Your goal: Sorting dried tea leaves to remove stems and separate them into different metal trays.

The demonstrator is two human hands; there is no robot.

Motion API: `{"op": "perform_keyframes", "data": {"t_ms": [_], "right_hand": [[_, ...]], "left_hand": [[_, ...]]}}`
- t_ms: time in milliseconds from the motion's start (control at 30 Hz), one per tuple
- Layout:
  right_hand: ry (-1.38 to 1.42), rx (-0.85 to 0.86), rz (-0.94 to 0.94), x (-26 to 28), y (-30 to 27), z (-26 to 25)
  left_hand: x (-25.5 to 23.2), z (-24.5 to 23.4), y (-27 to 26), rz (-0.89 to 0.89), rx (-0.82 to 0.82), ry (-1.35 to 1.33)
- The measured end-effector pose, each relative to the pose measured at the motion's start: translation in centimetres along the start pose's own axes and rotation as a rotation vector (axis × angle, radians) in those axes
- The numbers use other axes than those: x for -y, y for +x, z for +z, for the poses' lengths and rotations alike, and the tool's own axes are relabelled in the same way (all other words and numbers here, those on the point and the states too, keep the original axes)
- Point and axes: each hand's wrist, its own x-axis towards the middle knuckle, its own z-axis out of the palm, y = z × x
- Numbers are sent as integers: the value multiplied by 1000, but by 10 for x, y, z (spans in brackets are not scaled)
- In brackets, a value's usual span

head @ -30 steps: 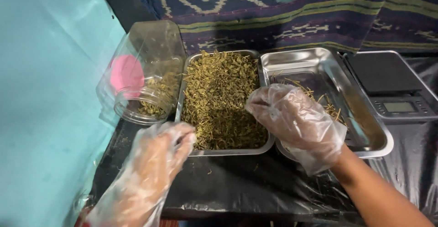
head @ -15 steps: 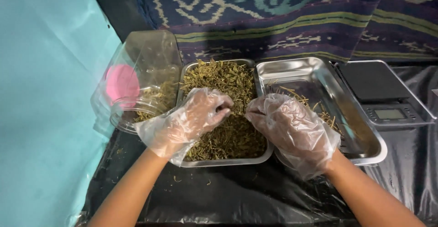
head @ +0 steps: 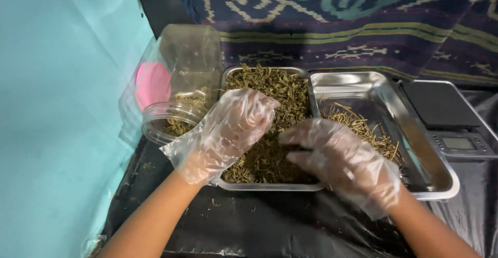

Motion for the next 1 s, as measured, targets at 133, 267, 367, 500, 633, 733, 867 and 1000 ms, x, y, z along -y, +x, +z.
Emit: {"op": "perform_keyframes", "data": {"t_ms": [133, 267, 367, 500, 633, 733, 867, 1000], "right_hand": [[44, -36, 308, 4, 28, -30], [-117, -220, -153, -90, 66, 7], [-560, 469, 303, -14, 108, -55], [-418, 329, 301, -12, 126, -48], [-197, 144, 341, 17, 127, -53], [-256, 159, 325, 9, 139, -33], [-385, -35, 200, -76, 193, 27], [-317, -58, 173, -71, 184, 17]], "left_hand": [[11, 8, -15, 19, -68, 155], [14, 21, -44, 26, 22, 425], [21, 29, -59, 25, 100, 627], [24, 39, -39, -300, 80, 162], [10, 15, -18, -313, 135, 131], [-1, -3, -8, -326, 186, 108], [8, 5, -9, -342, 273, 113], [-4, -4, 7, -473, 331, 45]]}}
